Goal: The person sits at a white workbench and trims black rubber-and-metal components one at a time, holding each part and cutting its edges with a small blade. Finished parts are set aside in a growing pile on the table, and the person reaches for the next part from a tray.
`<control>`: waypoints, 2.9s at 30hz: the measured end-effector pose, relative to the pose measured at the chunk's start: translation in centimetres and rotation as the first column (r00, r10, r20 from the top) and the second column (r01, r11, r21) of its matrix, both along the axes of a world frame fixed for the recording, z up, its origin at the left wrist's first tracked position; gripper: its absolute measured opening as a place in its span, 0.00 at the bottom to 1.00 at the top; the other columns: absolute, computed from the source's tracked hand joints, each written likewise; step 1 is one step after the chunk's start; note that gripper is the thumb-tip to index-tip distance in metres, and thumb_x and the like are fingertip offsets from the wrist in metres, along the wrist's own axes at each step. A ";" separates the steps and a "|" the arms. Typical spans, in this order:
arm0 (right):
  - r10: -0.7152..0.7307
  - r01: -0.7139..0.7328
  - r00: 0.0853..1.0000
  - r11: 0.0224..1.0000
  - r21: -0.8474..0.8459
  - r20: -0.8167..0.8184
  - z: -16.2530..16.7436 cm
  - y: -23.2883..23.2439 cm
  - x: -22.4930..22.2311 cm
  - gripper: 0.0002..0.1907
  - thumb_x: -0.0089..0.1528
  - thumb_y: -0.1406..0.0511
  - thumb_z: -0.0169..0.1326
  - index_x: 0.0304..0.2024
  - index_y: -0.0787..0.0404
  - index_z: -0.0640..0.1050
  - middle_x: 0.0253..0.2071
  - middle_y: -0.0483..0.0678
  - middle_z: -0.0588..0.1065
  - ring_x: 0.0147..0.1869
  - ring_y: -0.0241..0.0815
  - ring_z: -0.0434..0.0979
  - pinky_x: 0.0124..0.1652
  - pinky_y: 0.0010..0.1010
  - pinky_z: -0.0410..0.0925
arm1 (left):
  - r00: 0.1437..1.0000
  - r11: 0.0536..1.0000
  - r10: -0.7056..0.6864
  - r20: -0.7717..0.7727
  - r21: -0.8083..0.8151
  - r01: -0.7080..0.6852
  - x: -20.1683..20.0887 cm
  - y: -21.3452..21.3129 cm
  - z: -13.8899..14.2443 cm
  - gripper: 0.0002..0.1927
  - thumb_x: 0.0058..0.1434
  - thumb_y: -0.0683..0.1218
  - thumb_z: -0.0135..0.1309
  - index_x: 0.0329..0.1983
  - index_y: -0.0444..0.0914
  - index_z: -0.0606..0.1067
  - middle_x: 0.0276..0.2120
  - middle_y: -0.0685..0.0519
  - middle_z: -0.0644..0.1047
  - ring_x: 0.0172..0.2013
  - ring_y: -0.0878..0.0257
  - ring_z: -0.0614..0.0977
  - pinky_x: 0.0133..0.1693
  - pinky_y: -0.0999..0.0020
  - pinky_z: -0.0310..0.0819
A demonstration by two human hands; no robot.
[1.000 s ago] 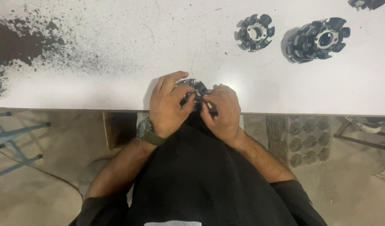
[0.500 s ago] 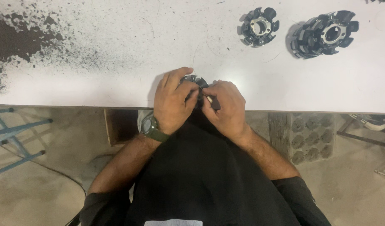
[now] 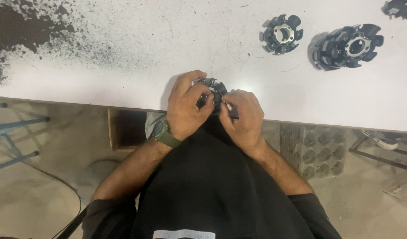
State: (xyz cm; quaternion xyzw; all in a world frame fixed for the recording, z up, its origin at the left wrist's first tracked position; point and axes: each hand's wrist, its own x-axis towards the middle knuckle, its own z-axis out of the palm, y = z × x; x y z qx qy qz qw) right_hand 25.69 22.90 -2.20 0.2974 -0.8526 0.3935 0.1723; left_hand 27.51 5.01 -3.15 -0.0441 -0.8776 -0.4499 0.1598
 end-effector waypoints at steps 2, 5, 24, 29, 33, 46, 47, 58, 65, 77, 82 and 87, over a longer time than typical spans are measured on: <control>-0.002 0.002 1.000 1.000 0.022 -0.010 -0.2 0.1 0.1 0.16 0.57 0.76 0.64 0.45 0.64 0.75 0.42 0.54 0.77 0.50 0.56 0.79 0.50 0.41 0.73 | 0.999 0.998 -0.011 -0.043 -0.061 0.009 0.1 -0.1 0.2 0.09 0.55 0.39 0.64 0.37 0.37 0.77 0.57 0.47 0.73 0.57 0.48 0.75 0.56 0.53 0.71; 0.008 -0.007 1.000 1.000 0.024 -0.024 -0.5 -0.1 0.1 0.16 0.57 0.76 0.65 0.46 0.64 0.75 0.43 0.54 0.77 0.50 0.55 0.79 0.51 0.42 0.73 | 0.999 0.989 -0.026 -0.027 -0.144 0.022 0.2 -0.3 0.4 0.10 0.53 0.41 0.66 0.38 0.38 0.78 0.57 0.46 0.72 0.57 0.46 0.73 0.55 0.50 0.69; 0.010 -0.008 0.999 0.999 -0.046 0.043 -0.1 0.3 -0.2 0.13 0.59 0.76 0.63 0.44 0.64 0.75 0.42 0.53 0.77 0.51 0.55 0.81 0.58 0.45 0.75 | 0.998 0.996 -0.058 0.023 -0.065 0.059 -0.5 0.1 0.5 0.06 0.57 0.39 0.64 0.35 0.37 0.77 0.58 0.48 0.75 0.56 0.49 0.75 0.56 0.54 0.70; 0.011 -0.007 0.999 0.997 -0.071 0.046 -0.4 0.5 0.1 0.14 0.60 0.76 0.63 0.45 0.64 0.75 0.43 0.52 0.78 0.52 0.55 0.81 0.59 0.46 0.74 | 1.000 1.000 -0.020 0.011 -0.014 0.020 -0.4 0.5 -0.4 0.06 0.56 0.37 0.61 0.32 0.36 0.74 0.55 0.48 0.75 0.54 0.49 0.75 0.55 0.53 0.70; 0.030 -0.029 0.999 0.999 -0.038 0.027 -0.2 0.3 -0.1 0.14 0.58 0.75 0.64 0.45 0.64 0.75 0.43 0.53 0.78 0.50 0.54 0.80 0.58 0.47 0.74 | 0.999 0.998 0.006 -0.037 -0.063 -0.008 -0.4 0.8 -0.9 0.06 0.55 0.37 0.60 0.31 0.35 0.72 0.55 0.49 0.75 0.54 0.49 0.75 0.55 0.53 0.69; 0.034 -0.030 0.999 0.990 0.136 -0.023 0.9 -0.6 -0.1 0.14 0.58 0.75 0.65 0.43 0.63 0.75 0.39 0.52 0.77 0.48 0.56 0.79 0.59 0.49 0.73 | 0.999 1.000 0.006 -0.051 0.002 -0.006 0.1 0.1 -0.4 0.06 0.56 0.36 0.60 0.35 0.35 0.74 0.58 0.47 0.74 0.57 0.49 0.75 0.57 0.55 0.71; 0.032 -0.030 0.999 0.995 0.092 -0.029 1.0 -0.4 -0.1 0.14 0.59 0.75 0.64 0.44 0.64 0.75 0.40 0.53 0.77 0.48 0.56 0.79 0.58 0.49 0.73 | 0.999 0.999 0.007 -0.040 0.037 -0.005 0.1 -0.2 0.0 0.07 0.57 0.37 0.60 0.36 0.35 0.75 0.58 0.46 0.74 0.58 0.48 0.75 0.57 0.56 0.72; -0.028 0.033 0.999 0.994 -0.104 0.047 -0.8 -0.2 -0.7 0.13 0.60 0.76 0.61 0.45 0.65 0.74 0.40 0.54 0.77 0.48 0.57 0.79 0.57 0.46 0.74 | 0.987 0.927 -0.162 -0.018 -0.346 0.146 -1.3 -1.9 2.1 0.10 0.62 0.41 0.61 0.47 0.37 0.79 0.59 0.48 0.74 0.57 0.50 0.76 0.56 0.53 0.72; 0.008 -0.004 0.997 0.999 -0.055 0.072 -0.7 0.2 -0.9 0.13 0.59 0.77 0.62 0.44 0.64 0.74 0.41 0.54 0.76 0.48 0.56 0.78 0.61 0.48 0.72 | 0.952 0.807 -0.295 -0.079 -0.554 0.204 -0.8 -2.2 3.3 0.10 0.58 0.42 0.58 0.42 0.35 0.78 0.54 0.44 0.74 0.57 0.47 0.77 0.55 0.51 0.72; 0.098 -0.096 0.995 0.993 -0.066 0.020 -1.8 0.8 0.1 0.15 0.57 0.76 0.64 0.44 0.63 0.75 0.41 0.51 0.76 0.55 0.54 0.78 0.69 0.61 0.61 | 0.981 0.974 -0.172 0.092 -0.132 0.183 -0.6 -1.4 2.9 0.04 0.66 0.38 0.56 0.43 0.33 0.77 0.50 0.46 0.78 0.42 0.51 0.84 0.42 0.60 0.80; 0.104 -0.104 0.995 0.994 -0.040 -0.005 -2.2 0.5 -0.1 0.16 0.56 0.76 0.65 0.44 0.63 0.75 0.41 0.51 0.75 0.54 0.53 0.78 0.68 0.60 0.62 | 0.989 0.985 -0.127 0.074 -0.107 0.135 -0.3 -1.2 2.6 0.03 0.64 0.38 0.58 0.40 0.33 0.77 0.50 0.46 0.78 0.39 0.49 0.83 0.39 0.58 0.79; 0.078 -0.078 0.997 0.997 -0.015 -0.001 -2.2 0.3 0.1 0.16 0.57 0.76 0.65 0.45 0.64 0.75 0.43 0.53 0.76 0.54 0.53 0.77 0.67 0.59 0.62 | 0.987 0.990 -0.124 0.104 -0.050 0.130 0.0 -1.4 2.3 0.04 0.61 0.36 0.57 0.38 0.33 0.75 0.50 0.46 0.78 0.38 0.51 0.83 0.37 0.60 0.79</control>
